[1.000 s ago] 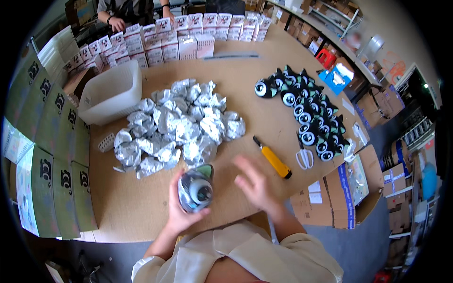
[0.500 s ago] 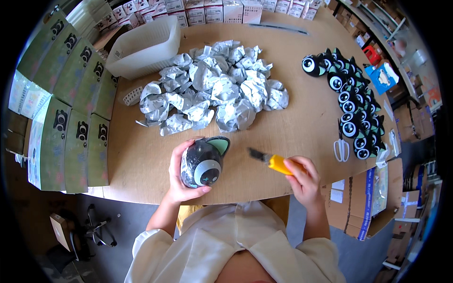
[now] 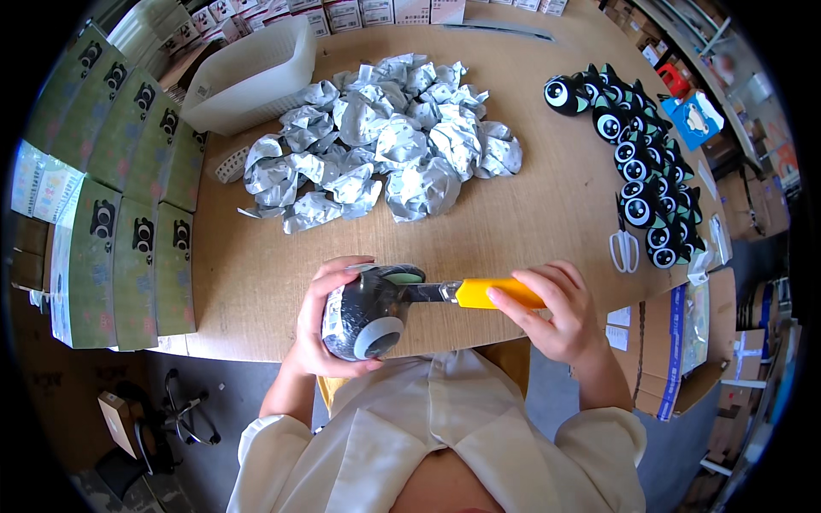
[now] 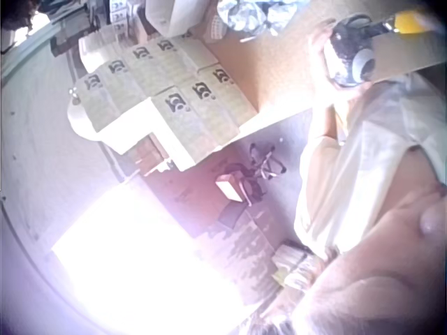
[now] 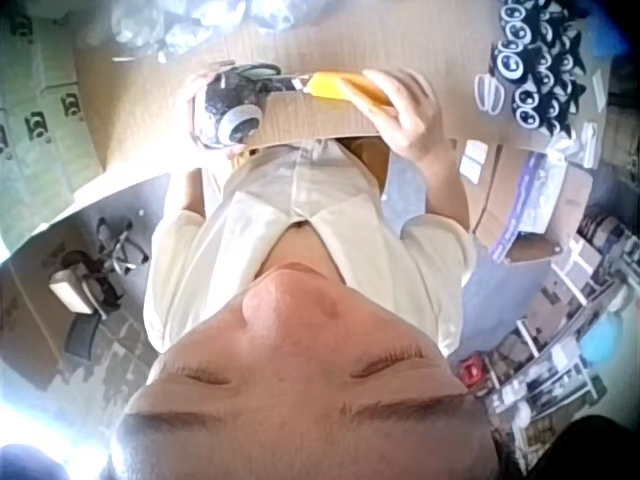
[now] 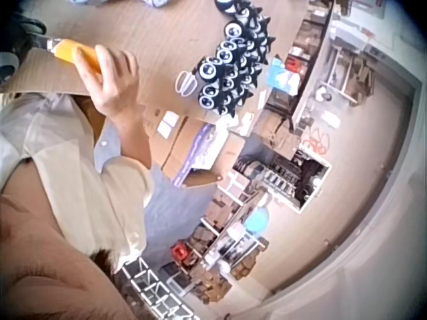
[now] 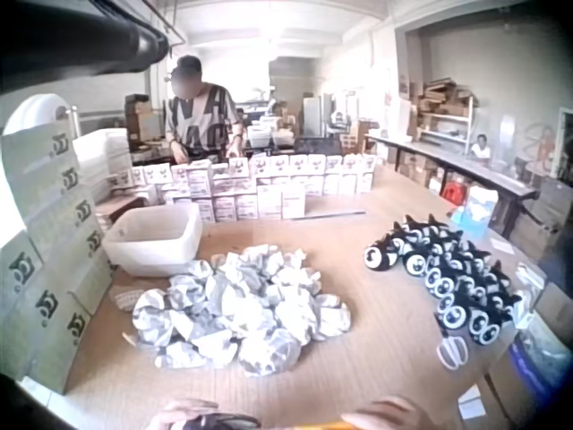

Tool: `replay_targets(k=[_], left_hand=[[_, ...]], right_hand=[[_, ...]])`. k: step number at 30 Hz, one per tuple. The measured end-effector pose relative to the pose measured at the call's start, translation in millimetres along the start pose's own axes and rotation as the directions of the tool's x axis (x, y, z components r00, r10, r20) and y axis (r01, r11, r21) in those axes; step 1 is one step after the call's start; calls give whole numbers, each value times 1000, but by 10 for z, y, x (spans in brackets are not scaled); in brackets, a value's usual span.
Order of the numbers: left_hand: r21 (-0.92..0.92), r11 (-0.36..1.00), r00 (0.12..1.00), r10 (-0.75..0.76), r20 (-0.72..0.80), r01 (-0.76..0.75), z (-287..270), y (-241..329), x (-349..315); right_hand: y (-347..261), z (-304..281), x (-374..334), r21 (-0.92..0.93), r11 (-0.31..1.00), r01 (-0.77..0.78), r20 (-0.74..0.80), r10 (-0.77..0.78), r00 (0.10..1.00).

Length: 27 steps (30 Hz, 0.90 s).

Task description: The person repeatedly picks up a black cat-shaped toy, uses a yellow utility knife to cut open its plastic packaging, removes the toy, and places it on the table. The person continues this process for multiple units, accumulating a growing pile of assembled toys on the right side of the table.

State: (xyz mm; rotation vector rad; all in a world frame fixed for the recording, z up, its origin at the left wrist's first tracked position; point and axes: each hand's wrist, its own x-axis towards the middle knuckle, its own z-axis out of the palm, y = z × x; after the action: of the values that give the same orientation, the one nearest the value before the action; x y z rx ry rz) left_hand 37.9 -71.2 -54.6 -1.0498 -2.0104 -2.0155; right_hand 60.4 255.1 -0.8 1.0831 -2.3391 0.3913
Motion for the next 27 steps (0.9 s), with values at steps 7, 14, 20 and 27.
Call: replay_targets(k=[7, 14, 20, 27], left_hand=[[-255, 955, 984, -169, -55, 150, 79, -15, -150], [-459, 873, 961, -248, -120, 167, 203, -48, -43], [-265, 961, 988, -110, -107, 78, 333, -123, 30], [496, 852, 982, 188, 6, -166, 548, -133, 177]], right_hand=[[165, 82, -253, 68, 749, -659, -365, 633, 682], [403, 583, -888, -322, 646, -692, -153, 686, 711], [325, 531, -662, -540, 519, -662, -192, 690, 698], [-347, 572, 84, 846, 296, -444, 127, 697, 706]])
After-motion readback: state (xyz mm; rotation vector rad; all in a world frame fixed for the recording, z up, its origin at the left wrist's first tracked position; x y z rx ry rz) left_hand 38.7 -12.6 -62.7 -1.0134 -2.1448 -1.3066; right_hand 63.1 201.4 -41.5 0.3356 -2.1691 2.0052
